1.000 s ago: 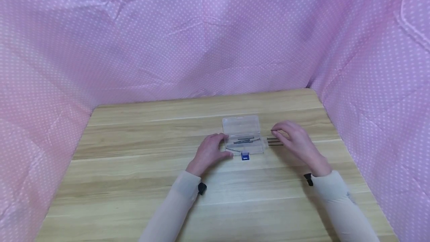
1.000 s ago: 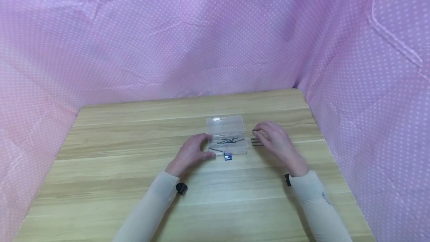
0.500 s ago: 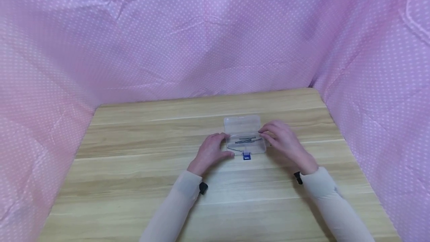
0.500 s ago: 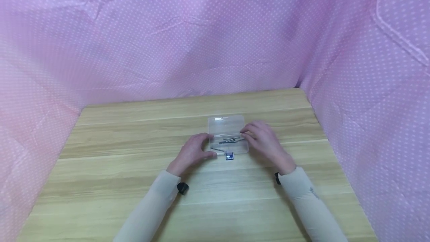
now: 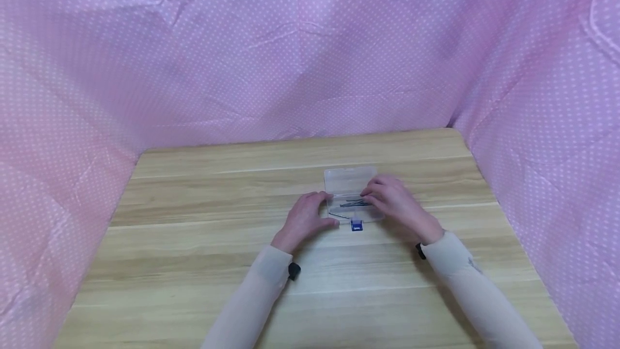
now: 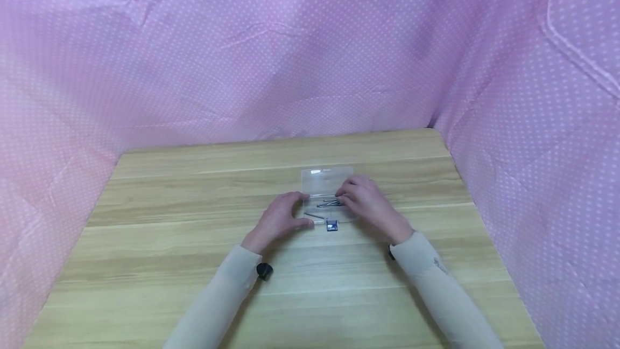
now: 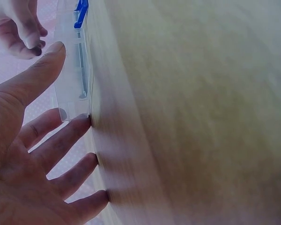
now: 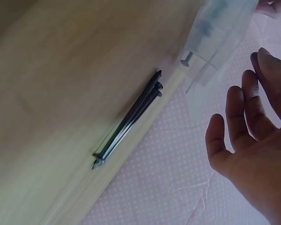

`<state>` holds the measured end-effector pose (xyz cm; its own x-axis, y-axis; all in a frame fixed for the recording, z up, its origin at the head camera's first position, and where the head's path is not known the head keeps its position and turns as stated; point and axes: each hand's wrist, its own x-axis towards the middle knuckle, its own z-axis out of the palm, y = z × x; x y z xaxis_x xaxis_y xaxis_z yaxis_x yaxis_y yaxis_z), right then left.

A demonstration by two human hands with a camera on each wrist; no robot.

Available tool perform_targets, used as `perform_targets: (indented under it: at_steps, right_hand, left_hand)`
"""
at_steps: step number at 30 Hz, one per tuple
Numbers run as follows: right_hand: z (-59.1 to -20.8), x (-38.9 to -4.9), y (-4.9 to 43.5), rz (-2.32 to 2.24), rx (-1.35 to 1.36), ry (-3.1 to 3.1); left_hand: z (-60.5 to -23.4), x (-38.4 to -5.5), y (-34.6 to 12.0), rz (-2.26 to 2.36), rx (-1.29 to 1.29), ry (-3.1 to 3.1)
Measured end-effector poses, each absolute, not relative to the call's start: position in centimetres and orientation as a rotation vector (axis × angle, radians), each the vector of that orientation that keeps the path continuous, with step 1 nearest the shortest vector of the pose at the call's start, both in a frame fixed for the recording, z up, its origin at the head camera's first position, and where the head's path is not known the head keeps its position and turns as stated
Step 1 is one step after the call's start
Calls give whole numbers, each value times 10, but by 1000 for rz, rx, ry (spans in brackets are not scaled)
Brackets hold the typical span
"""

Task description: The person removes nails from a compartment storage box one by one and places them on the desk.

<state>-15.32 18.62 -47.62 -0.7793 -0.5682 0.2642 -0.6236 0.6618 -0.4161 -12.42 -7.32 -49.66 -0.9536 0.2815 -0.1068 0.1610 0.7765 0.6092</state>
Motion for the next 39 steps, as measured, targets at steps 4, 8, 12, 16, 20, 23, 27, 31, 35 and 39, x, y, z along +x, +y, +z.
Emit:
perform_targets:
  at_steps: [4,8,12,16,20,23,27,31,35,39]
  right_hand:
    - [-477,-157,181,708,1035,-2786]
    - [-479,-160,178,694,1050,-2824]
    - [-481,-164,176,667,1069,-2867]
    - [-479,-167,173,643,1098,-2892]
    - [-477,-170,171,655,1103,-2922]
    - [-477,-172,170,628,1109,-2952]
    - [-475,-174,168,582,1116,-2982]
    - [-473,-176,166,559,1124,-2996]
    - [-472,-177,165,497,1142,-3015]
    - [-470,-178,165,443,1166,-3023]
  left_hand:
    - [-497,-124,-73,928,351,2777]
    - [-497,-124,-73,922,350,2776]
    - [-497,-124,-74,917,364,2781]
    - [-497,-124,-74,923,389,2789]
    - [-496,-124,-74,931,400,2795]
    - [-497,-124,-74,928,393,2791]
    - [-498,-125,-74,923,381,2787]
    - [-498,-125,-74,921,378,2792]
    - [-499,-125,-74,926,374,2789]
    - [-498,-124,-74,933,359,2778]
